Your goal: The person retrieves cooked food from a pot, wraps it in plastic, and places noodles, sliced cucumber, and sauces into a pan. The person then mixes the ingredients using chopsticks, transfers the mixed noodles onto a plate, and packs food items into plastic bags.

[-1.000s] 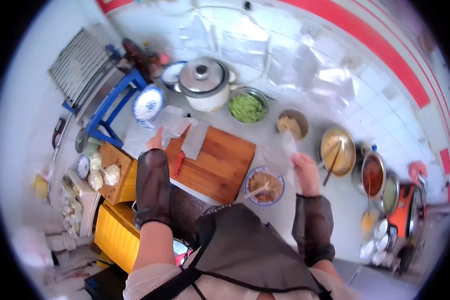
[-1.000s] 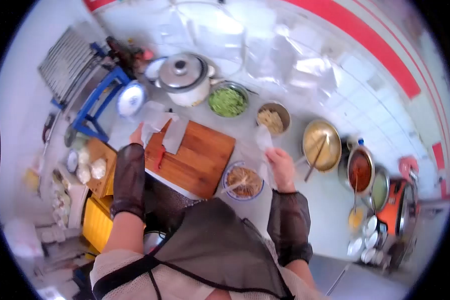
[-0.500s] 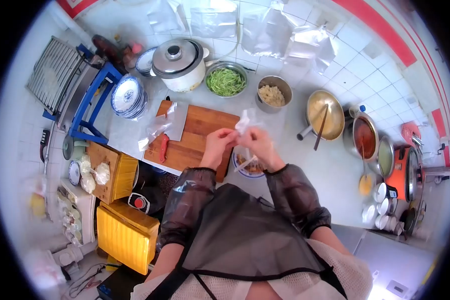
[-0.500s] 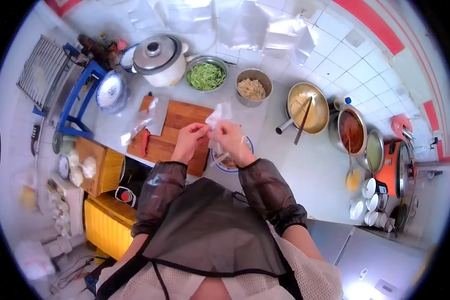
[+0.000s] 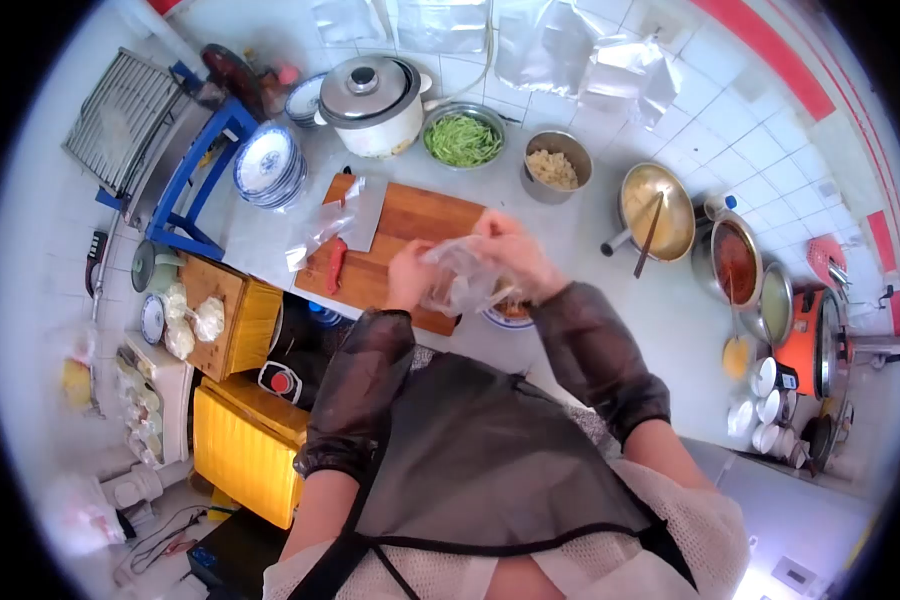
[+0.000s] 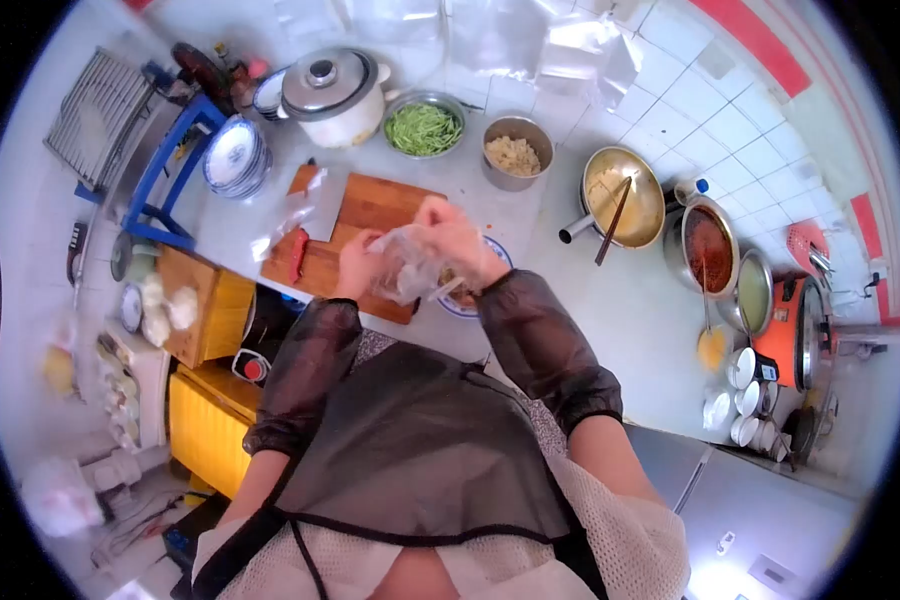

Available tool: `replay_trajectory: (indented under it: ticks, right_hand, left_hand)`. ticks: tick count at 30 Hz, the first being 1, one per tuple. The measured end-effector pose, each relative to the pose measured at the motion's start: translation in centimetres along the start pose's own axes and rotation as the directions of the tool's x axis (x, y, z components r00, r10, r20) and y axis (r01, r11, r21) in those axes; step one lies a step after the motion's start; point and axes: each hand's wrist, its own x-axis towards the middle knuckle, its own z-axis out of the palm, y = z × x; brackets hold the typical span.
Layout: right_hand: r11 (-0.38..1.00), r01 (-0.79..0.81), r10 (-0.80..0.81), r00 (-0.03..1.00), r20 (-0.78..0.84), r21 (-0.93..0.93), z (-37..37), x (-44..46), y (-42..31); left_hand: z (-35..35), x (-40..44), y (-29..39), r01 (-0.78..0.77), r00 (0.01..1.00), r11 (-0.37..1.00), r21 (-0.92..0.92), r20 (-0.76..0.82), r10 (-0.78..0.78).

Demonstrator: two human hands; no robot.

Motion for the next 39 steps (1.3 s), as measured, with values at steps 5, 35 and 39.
replay_trajectory:
  ticks: [5, 35, 39]
  right_hand:
    - [0.192, 0.234, -0.033, 0.972, 0.232, -0.953, -6.3, -3.5, 3.0]
    - [0.653, -0.351, 0.267, 0.936, -0.229, -0.671, -2.7, 11.6, 8.9]
    - [0.679, 0.008, -0.146, 0.982, -0.124, -0.734, -1.8, 11.3, 5.4]
  left_hand:
    - [2.0, 0.1, -11.6, 0.501, 0.852, 0.72, -0.48, 0.128, -0.508]
    - [-1.2, -5.0, -4.9, 0.466, 0.837, 0.882, -0.074, -0.286, -0.466]
    - [-4.3, -4.9, -3.3, 0.413, 0.792, 0.878, -0.244, -0.379, -0.478]
